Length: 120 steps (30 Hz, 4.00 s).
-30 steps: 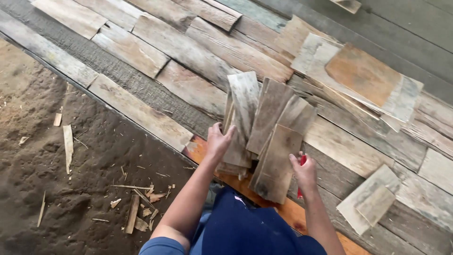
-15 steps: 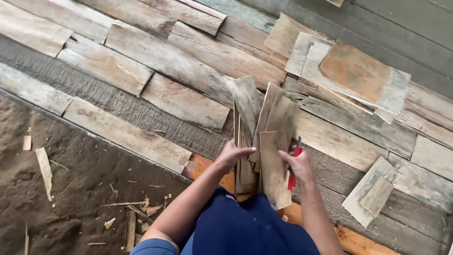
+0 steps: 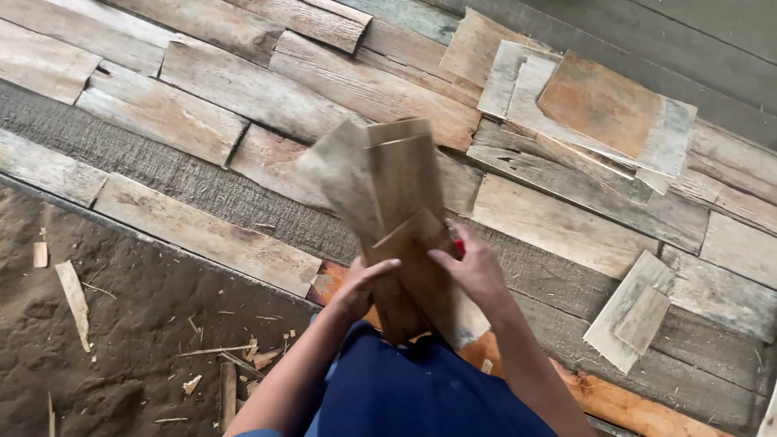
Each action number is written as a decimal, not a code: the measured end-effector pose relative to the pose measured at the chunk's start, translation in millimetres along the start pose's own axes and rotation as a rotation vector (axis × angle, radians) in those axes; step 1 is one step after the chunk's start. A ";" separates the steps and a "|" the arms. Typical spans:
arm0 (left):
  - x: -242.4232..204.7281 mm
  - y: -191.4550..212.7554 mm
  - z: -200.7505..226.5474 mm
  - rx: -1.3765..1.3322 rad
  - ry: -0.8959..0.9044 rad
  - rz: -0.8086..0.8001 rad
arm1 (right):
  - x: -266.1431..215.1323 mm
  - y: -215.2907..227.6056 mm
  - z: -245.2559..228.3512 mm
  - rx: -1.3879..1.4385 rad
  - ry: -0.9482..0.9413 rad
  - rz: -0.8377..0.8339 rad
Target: Cutting thin wood strips to length by scoring them with a utility knife and snapping them by hand.
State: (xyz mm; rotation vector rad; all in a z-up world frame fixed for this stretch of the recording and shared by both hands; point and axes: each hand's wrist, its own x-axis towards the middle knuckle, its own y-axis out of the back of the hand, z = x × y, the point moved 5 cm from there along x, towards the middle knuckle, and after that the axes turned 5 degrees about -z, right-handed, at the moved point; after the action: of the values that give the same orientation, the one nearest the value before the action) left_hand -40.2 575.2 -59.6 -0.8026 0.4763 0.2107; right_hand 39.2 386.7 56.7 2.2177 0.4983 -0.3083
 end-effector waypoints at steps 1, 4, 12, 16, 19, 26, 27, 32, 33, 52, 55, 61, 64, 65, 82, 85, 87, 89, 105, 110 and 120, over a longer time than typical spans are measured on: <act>-1.6 12.2 -2.4 -0.001 0.003 -0.004 | 2.6 -1.2 -1.3 -0.002 -0.003 0.003; -12.8 38.5 10.9 -0.037 -0.074 0.085 | 29.9 0.6 31.3 0.039 -0.011 0.110; -42.1 74.9 59.1 -0.081 -0.218 0.219 | 70.9 14.8 70.7 -0.428 -0.009 0.318; -8.6 104.5 31.1 -0.072 -0.220 0.210 | 97.7 -4.3 82.7 -0.508 0.018 0.299; 2.5 82.7 31.0 -0.065 -0.194 0.170 | 108.1 -3.9 90.7 -0.499 -0.002 0.298; 16.7 38.4 33.7 -0.031 -0.137 0.093 | 127.0 -8.2 115.8 -0.467 -0.025 0.297; 21.6 33.8 32.2 -0.019 -0.119 0.078 | 126.4 -5.8 117.8 -0.460 -0.026 0.307; 25.3 -2.6 62.4 0.012 0.013 -0.017 | 92.9 24.3 61.6 -0.460 0.154 0.462; 30.1 -2.2 65.3 0.021 0.001 -0.031 | 93.5 24.2 60.8 -0.473 0.206 0.492; 106.4 25.5 61.5 -0.020 0.089 -0.019 | 123.6 37.9 67.3 -0.487 0.191 0.401; 113.7 32.7 57.3 -0.043 0.092 -0.031 | 127.6 35.4 73.2 -0.514 0.185 0.416; 113.6 19.2 62.6 -0.024 0.129 0.003 | 133.3 31.5 79.9 -0.576 0.215 0.411; 112.4 10.6 66.9 -0.026 0.106 -0.008 | 131.0 33.3 71.7 -0.560 0.287 0.431; 111.7 6.8 68.9 -0.020 0.124 0.024 | 131.6 31.8 70.7 -0.575 0.317 0.419; 110.5 -17.7 77.6 0.039 0.209 0.109 | 140.9 22.0 67.6 -0.619 0.409 0.313; 114.0 -15.4 75.6 0.023 0.192 0.050 | 137.9 26.8 61.8 -0.575 0.405 0.347; 115.0 -15.4 75.4 0.043 0.215 0.074 | 134.9 30.0 60.7 -0.507 0.375 0.348; 114.1 -18.4 76.8 0.040 0.219 0.074 | 132.9 29.9 61.9 -0.531 0.376 0.368; 117.1 -12.9 71.4 0.025 0.218 0.067 | 131.6 27.1 68.2 -0.536 0.342 0.396; 117.7 -15.0 70.8 0.041 0.227 0.051 | 127.9 32.4 62.4 -0.490 0.327 0.382; 113.4 -26.1 58.1 0.121 0.020 0.060 | 66.7 61.0 149.1 0.043 -0.351 0.339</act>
State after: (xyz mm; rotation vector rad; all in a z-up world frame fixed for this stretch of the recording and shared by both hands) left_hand 87.4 600.3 -63.2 -0.6737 0.5271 0.2271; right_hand 118.2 252.3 -21.5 2.1790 -0.0749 -0.5155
